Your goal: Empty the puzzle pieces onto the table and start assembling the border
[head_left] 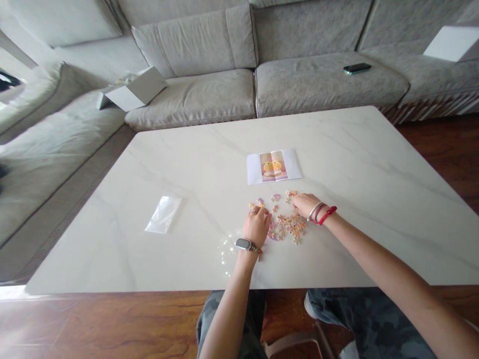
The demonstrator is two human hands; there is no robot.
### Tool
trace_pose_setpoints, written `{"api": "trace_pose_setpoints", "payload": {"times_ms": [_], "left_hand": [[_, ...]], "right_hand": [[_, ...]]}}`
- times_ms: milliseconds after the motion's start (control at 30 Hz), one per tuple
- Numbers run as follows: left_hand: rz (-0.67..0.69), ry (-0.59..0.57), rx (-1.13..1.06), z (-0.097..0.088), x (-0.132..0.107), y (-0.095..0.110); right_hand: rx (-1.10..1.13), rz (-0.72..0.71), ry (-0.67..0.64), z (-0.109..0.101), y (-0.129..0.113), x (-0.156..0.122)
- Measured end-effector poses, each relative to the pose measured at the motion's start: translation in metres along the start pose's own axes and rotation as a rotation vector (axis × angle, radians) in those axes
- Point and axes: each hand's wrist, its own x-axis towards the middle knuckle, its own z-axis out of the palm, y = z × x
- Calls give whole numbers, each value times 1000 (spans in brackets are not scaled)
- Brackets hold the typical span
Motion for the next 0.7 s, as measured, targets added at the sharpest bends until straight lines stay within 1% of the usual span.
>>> {"api": "trace_pose_setpoints", "payload": {"times_ms": [167, 300, 467, 600, 700], "left_hand": [[44, -4, -29, 5, -1, 4], [80, -24, -29, 13, -4, 3], [5, -27, -24, 23, -1, 4], [-22, -14, -26, 25, 2, 9], [-29, -23, -21, 26, 3, 13]], "right_hand": [[-25, -24, -43, -2, 2, 0], [-27, -21, -65, -2, 4, -4], [-71, -5, -91, -4, -2, -10], [-98, -5, -123, -6, -6, -13], [-99, -19, -153, -5, -4, -13]]}}
